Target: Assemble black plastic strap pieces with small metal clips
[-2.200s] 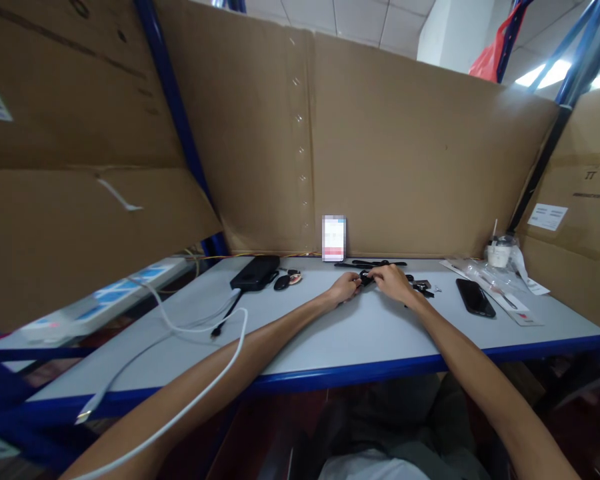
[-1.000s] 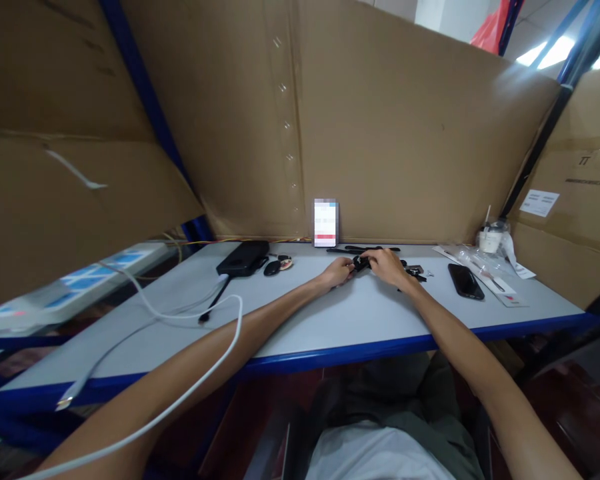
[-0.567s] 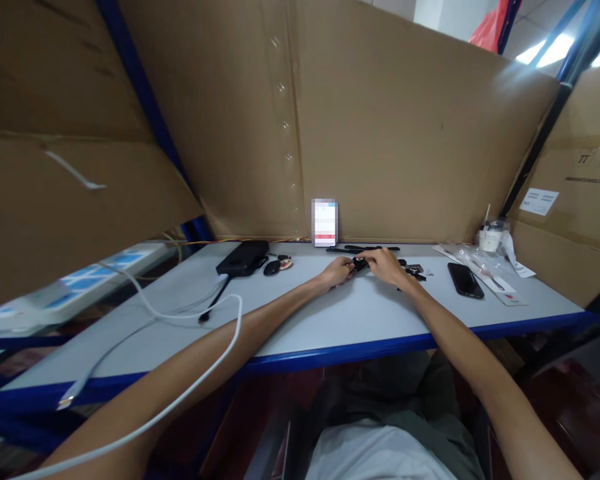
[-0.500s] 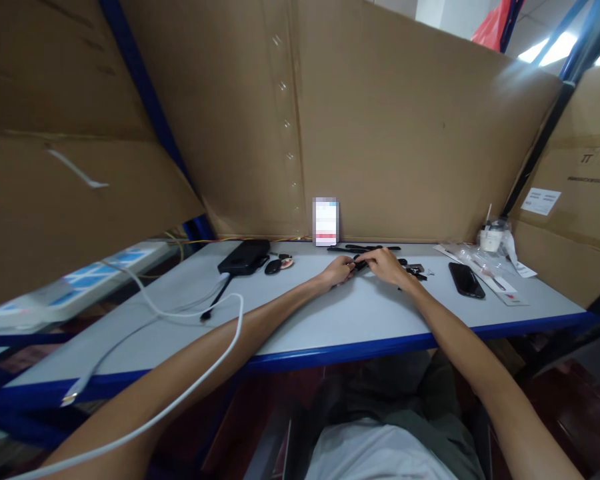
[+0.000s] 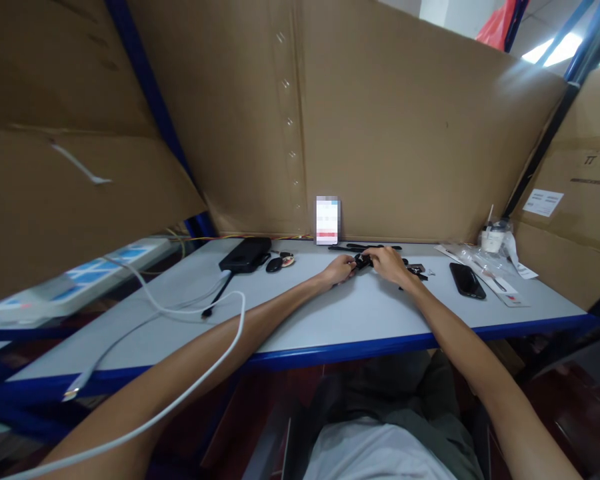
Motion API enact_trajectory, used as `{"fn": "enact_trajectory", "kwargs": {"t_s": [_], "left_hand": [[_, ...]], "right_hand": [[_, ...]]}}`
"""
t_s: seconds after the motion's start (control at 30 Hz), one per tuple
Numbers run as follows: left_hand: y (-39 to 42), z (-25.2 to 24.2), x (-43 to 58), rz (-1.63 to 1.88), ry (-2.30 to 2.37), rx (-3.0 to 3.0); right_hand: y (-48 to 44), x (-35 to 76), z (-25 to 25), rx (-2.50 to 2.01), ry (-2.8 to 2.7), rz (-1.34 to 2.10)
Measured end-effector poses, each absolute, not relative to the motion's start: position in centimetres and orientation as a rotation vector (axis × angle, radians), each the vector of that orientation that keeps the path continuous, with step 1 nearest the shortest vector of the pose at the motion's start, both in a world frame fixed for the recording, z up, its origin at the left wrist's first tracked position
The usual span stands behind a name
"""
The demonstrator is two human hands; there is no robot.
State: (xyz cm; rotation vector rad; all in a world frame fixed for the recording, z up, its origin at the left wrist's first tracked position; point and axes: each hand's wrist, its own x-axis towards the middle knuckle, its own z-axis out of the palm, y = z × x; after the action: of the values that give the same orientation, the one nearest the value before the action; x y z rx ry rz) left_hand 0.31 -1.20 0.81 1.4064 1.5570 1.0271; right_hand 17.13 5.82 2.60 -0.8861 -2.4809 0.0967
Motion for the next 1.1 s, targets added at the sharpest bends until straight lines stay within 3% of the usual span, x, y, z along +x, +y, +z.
{"fn": "enact_trajectory", "kwargs": {"t_s": [0.8, 1.1], "left_hand": [[-1.0, 0.7, 0.2, 1.026, 1.551, 1.394], [-1.4, 0.4, -1.0, 1.035, 1.409, 1.414]], "right_hand": [[5.5, 17.1, 3.0, -0.846, -2.537, 0.165], [5.8, 17.5, 3.0, -1.114, -2.366, 0.059]]}}
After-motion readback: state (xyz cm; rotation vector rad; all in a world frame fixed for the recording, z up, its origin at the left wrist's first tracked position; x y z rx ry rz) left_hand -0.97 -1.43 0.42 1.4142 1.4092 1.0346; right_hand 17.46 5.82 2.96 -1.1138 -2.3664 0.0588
